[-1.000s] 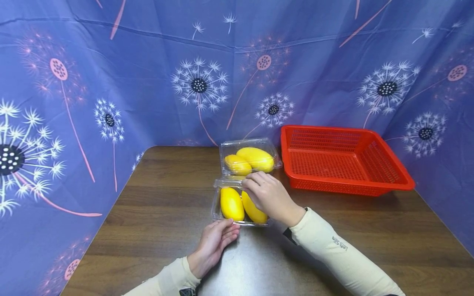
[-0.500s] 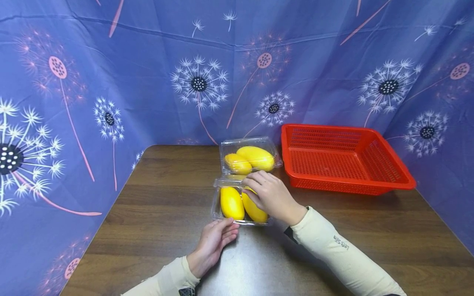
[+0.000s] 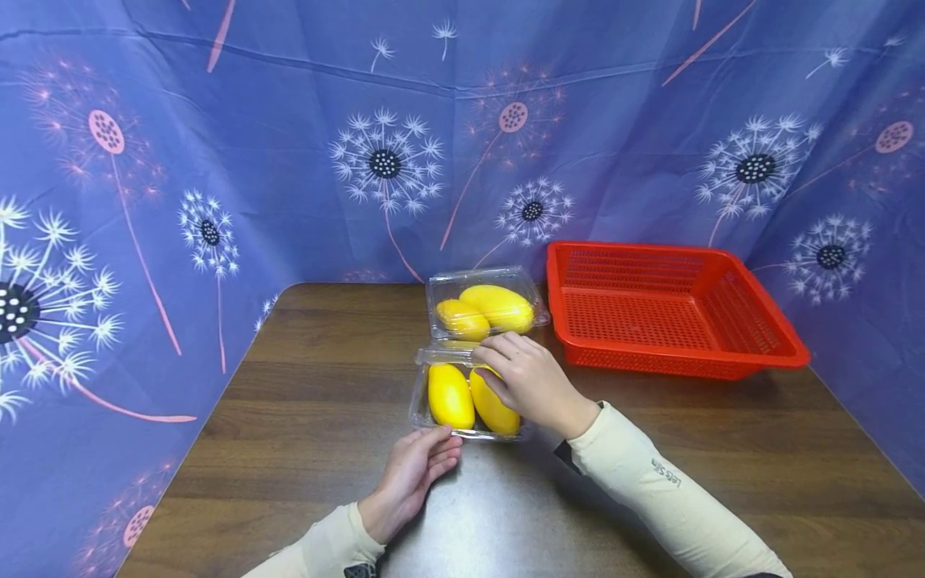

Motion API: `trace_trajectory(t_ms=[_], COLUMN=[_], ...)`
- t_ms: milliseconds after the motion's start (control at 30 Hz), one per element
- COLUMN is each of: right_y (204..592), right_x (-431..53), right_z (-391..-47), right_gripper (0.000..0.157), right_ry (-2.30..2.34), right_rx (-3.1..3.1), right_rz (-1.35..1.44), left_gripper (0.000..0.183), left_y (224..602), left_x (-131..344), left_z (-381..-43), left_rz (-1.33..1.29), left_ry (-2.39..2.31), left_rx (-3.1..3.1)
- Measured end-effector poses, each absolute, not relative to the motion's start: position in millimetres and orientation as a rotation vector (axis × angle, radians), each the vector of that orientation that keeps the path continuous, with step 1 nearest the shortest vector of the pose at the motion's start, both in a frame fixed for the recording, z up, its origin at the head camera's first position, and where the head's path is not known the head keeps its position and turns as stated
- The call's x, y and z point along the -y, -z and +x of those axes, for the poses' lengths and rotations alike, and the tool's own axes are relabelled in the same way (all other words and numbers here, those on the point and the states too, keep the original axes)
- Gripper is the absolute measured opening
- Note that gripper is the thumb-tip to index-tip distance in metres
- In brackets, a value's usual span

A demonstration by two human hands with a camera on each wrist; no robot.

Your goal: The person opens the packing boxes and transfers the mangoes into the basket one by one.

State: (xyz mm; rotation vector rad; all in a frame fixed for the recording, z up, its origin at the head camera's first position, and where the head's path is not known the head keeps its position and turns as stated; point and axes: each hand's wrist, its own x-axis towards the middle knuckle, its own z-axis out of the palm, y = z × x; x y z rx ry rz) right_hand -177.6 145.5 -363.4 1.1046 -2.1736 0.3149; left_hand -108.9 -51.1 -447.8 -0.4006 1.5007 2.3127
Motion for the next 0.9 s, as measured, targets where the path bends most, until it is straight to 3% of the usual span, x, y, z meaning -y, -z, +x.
trace_trajectory(t_ms=[467, 900], right_y=[363, 362], right_x=[-145, -145], right_z=[-178, -178], right_gripper=[0.034, 0.033], right_ry=[-0.312, -0.302], right_rx=[2.17, 2.174], right_rz=[1.101, 1.114], left_gripper=[0.019, 0.01], left_y=[445, 443], left_x=[64, 74], left_z=[-108, -114], left_rz=[-0.401, -0.535], left_ry=[-2.283, -2.339], left_rx=[-1.528, -1.621])
